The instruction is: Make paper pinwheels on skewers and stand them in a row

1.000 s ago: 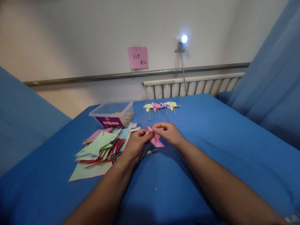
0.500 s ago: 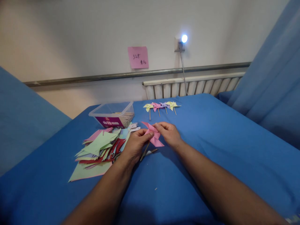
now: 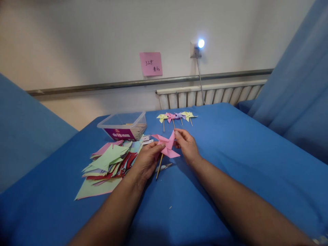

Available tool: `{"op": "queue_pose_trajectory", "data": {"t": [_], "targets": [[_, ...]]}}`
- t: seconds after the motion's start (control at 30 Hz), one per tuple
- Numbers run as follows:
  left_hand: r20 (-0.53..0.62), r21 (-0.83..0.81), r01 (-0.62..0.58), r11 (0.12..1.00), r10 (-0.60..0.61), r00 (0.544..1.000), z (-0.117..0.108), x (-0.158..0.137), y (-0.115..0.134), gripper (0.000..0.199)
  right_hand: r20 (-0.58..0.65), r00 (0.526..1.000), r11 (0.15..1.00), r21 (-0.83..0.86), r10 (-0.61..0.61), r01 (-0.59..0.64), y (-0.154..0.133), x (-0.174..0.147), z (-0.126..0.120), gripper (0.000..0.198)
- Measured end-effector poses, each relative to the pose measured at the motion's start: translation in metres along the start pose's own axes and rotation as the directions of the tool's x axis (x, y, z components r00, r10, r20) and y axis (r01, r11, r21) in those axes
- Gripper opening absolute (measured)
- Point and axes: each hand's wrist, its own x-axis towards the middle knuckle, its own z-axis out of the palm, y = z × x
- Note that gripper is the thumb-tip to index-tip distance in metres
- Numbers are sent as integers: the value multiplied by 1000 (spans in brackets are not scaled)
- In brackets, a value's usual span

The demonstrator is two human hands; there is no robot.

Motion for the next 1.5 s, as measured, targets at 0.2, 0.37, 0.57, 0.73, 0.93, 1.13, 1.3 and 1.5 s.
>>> {"op": "queue_pose_trajectory", "data": {"t": [0.2, 0.37, 0.57, 0.73, 0.93, 1.13, 1.3, 1.5], "targets": [[-74, -103, 16, 995, -24, 997, 2, -2, 5, 19, 109, 992, 998, -22, 57, -55, -1, -3, 4, 34], [-8, -130, 55, 990, -56, 998, 2, -2, 2, 21, 91, 994, 998, 26, 63, -65, -2, -3, 7, 33], [-39, -172, 19, 985, -26, 999, 1, 0, 3, 18, 15, 990, 987, 76, 140, -140, 5, 1, 3, 33], [-157, -204, -113, 972, 82, 984, -6, 6, 7, 19, 172, 883, 899, -55, 437, -434, 10, -6, 5, 19], [-220, -200, -156, 967, 110, 969, -8, 8, 7, 25, 473, 756, 891, -212, 452, -401, 13, -22, 13, 27], [-173, -199, -128, 972, 94, 980, -9, 8, 7, 25, 394, 829, 917, -218, 396, -335, 24, -20, 15, 38], [-201, -182, -140, 973, 102, 974, -11, 11, 8, 23, 430, 811, 916, -238, 397, -322, 23, -19, 14, 39], [-246, -212, -209, 955, 155, 957, -13, 11, 14, 22, 407, 821, 900, -343, 399, -268, 25, -18, 17, 36]]}}
